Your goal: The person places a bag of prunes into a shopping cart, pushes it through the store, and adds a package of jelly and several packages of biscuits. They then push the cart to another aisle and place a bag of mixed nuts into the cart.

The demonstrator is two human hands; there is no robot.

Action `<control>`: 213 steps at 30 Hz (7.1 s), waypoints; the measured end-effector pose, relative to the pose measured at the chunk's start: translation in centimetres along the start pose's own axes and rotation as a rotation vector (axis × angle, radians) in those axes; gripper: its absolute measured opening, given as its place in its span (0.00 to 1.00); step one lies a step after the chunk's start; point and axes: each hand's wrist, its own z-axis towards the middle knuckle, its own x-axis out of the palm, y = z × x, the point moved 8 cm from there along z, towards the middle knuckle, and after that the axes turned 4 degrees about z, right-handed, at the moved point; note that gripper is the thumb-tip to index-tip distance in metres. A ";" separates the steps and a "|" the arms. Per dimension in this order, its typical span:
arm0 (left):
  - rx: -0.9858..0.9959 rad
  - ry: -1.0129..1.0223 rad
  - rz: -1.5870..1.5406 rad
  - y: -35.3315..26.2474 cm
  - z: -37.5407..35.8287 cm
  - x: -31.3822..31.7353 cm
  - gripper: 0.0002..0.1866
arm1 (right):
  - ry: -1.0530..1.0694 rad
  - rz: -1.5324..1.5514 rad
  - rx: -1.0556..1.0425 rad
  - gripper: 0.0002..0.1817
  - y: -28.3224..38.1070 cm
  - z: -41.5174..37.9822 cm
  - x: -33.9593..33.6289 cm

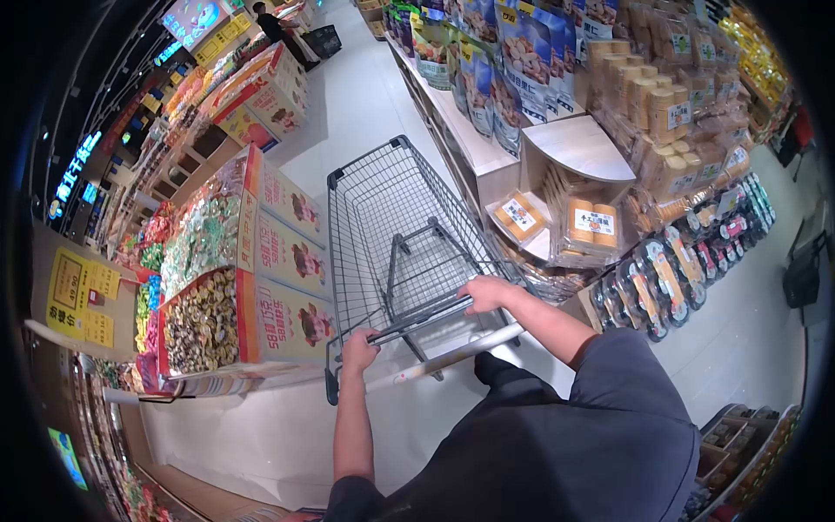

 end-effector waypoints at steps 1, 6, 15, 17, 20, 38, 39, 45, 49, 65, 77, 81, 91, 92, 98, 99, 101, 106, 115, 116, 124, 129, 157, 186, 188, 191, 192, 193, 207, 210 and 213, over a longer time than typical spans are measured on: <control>0.004 0.000 0.016 0.5 1.2 -0.4 0.19 | -0.007 0.008 0.007 0.28 0.1 1.1 -0.7; 0.008 -0.047 -0.013 2.5 7.5 -3.3 0.19 | -0.003 0.041 0.036 0.29 1.1 6.7 -4.8; 0.025 -0.035 0.037 4.6 19.8 -6.7 0.19 | -0.117 0.006 -0.044 0.27 -1.3 16.5 -10.4; -0.004 -0.008 0.044 4.5 21.7 -7.5 0.19 | -0.075 -0.011 -0.004 0.27 -1.8 18.2 -11.6; 0.054 -0.062 0.023 4.1 25.4 -9.0 0.20 | -0.128 -0.021 -0.105 0.31 -2.0 20.1 -13.4; 0.213 0.179 0.106 1.2 48.9 -14.6 0.19 | -0.567 -0.155 0.212 0.19 -6.3 25.5 -25.3; 0.218 0.168 0.121 1.2 50.1 -15.0 0.20 | -0.583 -0.160 0.233 0.19 -6.8 26.3 -26.0; 0.204 0.155 0.158 1.3 54.3 -16.1 0.21 | -0.659 -0.059 0.314 0.11 -8.6 30.6 -28.8; 0.191 0.145 0.124 2.5 56.6 -16.2 0.20 | -0.653 0.038 0.324 0.13 -9.6 33.0 -30.2; 0.130 0.055 0.132 6.2 66.1 -19.8 0.18 | -0.646 0.125 0.306 0.08 -11.6 44.1 -35.8; -0.127 -0.283 0.459 8.4 68.0 -26.8 0.24 | -0.556 0.013 0.336 0.10 -7.1 53.4 -35.6; -0.379 -0.258 0.285 11.0 64.5 -28.1 0.23 | -0.521 0.107 0.386 0.14 -3.3 54.3 -34.1; -0.208 -0.372 0.139 20.2 66.5 -32.3 0.17 | -0.397 -0.117 0.021 0.28 7.2 56.1 -29.5; -0.339 -0.577 0.082 21.5 65.8 -33.8 0.24 | -0.352 -0.111 -0.006 0.22 6.7 56.8 -28.2; -0.471 -0.596 -0.053 27.2 68.3 -35.7 0.37 | -0.399 0.006 -0.140 0.23 9.2 58.2 -24.6; -0.451 -0.462 -0.060 25.9 67.8 -36.7 0.35 | -0.400 0.048 -0.151 0.25 10.0 58.3 -24.6; -0.234 -0.593 -0.048 35.3 73.6 -34.2 0.33 | -0.394 0.065 -0.210 0.27 11.2 59.0 -23.8; -0.143 -0.618 -0.105 37.8 74.8 -37.3 0.30 | -0.451 0.485 -0.317 0.23 12.0 57.2 -24.3; -0.263 -0.493 0.013 26.0 71.7 -41.9 0.28 | -1.246 0.685 0.494 0.11 -9.2 33.4 -30.3; -0.108 -0.479 -0.014 22.6 72.2 -41.7 0.28 | -1.429 0.741 0.669 0.13 -11.4 29.5 -30.7; 0.271 0.376 -0.266 5.4 79.2 -21.6 0.40 | -2.411 0.688 0.709 0.29 -23.9 14.4 -32.2; 0.368 0.449 -0.030 4.7 79.1 -10.3 0.30 | -2.226 0.914 0.868 0.23 -27.0 15.0 -32.1; 0.098 -0.058 -0.600 5.1 73.9 -21.5 0.16 | -1.115 1.278 -0.052 0.10 -10.9 46.6 -49.1; 0.194 0.418 -0.075 11.9 75.4 -4.4 0.19 | -0.678 0.205 -0.136 0.11 19.9 46.3 -60.7; 0.174 0.545 -0.046 11.0 75.0 -4.1 0.24 | -0.689 0.209 -0.071 0.11 19.8 46.3 -60.2; 0.176 0.572 -0.055 10.2 74.8 -4.4 0.26 | -0.655 0.265 -0.185 0.09 20.2 46.4 -59.9; 0.155 0.573 -0.055 10.2 75.1 -4.6 0.26 | -0.640 0.259 -0.225 0.09 20.4 46.2 -60.6; 0.170 0.580 -0.049 10.1 75.2 -4.7 0.26 | -0.626 0.256 -0.261 0.09 20.5 46.1 -60.9; 0.129 0.583 -0.190 11.4 75.8 -6.0 0.22 | -0.525 0.469 -0.549 0.07 20.4 44.9 -60.1; 0.080 0.553 -0.391 15.9 77.9 -2.2 0.24 | -0.570 0.453 -0.525 0.06 20.1 44.5 -60.4; 0.002 0.532 -0.467 15.2 78.9 -3.6 0.24 | -0.617 0.455 -0.497 0.06 19.7 44.1 -60.8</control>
